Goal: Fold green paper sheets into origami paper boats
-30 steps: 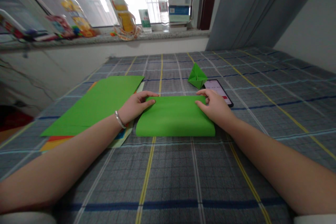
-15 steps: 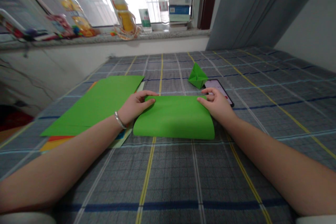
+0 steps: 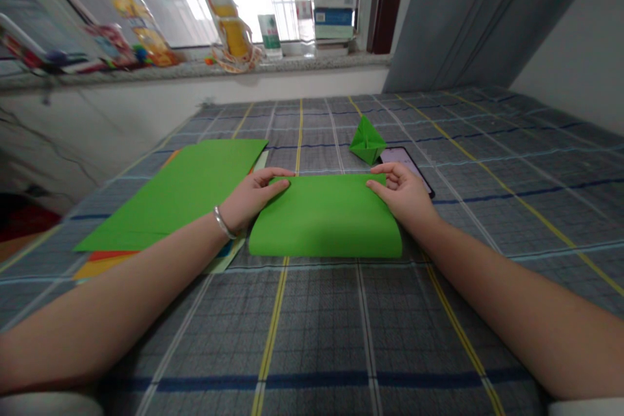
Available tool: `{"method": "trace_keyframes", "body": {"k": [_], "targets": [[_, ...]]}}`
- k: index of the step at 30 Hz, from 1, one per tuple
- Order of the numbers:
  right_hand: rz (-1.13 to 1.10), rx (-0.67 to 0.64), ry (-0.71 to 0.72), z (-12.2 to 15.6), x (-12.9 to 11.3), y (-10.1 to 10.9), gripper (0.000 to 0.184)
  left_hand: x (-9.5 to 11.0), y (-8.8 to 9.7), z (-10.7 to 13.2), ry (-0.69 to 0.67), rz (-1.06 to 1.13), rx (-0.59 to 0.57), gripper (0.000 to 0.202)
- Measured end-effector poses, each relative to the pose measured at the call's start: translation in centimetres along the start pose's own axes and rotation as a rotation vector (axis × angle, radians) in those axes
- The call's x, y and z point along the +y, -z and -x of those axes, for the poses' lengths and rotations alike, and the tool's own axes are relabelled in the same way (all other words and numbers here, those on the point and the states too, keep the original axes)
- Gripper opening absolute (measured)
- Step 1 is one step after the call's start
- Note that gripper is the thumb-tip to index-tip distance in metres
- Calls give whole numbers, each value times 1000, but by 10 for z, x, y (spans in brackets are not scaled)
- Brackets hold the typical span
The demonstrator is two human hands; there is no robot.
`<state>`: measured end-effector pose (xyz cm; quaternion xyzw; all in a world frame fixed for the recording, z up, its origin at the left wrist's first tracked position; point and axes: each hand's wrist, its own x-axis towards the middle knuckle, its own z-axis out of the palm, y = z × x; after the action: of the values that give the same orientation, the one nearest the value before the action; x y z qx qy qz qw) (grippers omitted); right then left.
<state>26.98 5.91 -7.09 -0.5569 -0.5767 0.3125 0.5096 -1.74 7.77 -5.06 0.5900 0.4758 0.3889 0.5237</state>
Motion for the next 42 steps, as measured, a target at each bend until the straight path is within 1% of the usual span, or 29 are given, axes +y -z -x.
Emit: {"method": "trace_keyframes", "body": {"k": [3, 8, 13, 17, 20, 25, 31, 37, 42], "targets": [[-17, 15, -31, 1, -3, 0, 29, -2, 0, -1, -7, 9, -9, 32], [-25, 32, -92, 3, -8, 0, 27, -5, 1, -3, -88, -85, 35, 29], [-27, 65, -68, 5, -10, 0, 28, -5, 2, -4, -143, -145, 64, 29], [-57, 52, -80, 6, -12, 0, 23, -4, 2, -3, -192, -184, 79, 29], [-33, 79, -67, 5, -12, 1, 21, -4, 2, -3, -219, -195, 89, 32], [-2, 136, -32, 5, -13, 2, 20, -4, 4, -3, -251, -295, 182, 30], [32, 171, -24, 4, -13, 3, 23, -1, 3, -1, -266, -328, 204, 39], [50, 166, -14, 4, -12, 3, 20, -2, 2, -1, -279, -296, 208, 35], [53, 177, -1, 5, -14, 2, 21, -6, 4, -4, -295, -287, 219, 23]]}}
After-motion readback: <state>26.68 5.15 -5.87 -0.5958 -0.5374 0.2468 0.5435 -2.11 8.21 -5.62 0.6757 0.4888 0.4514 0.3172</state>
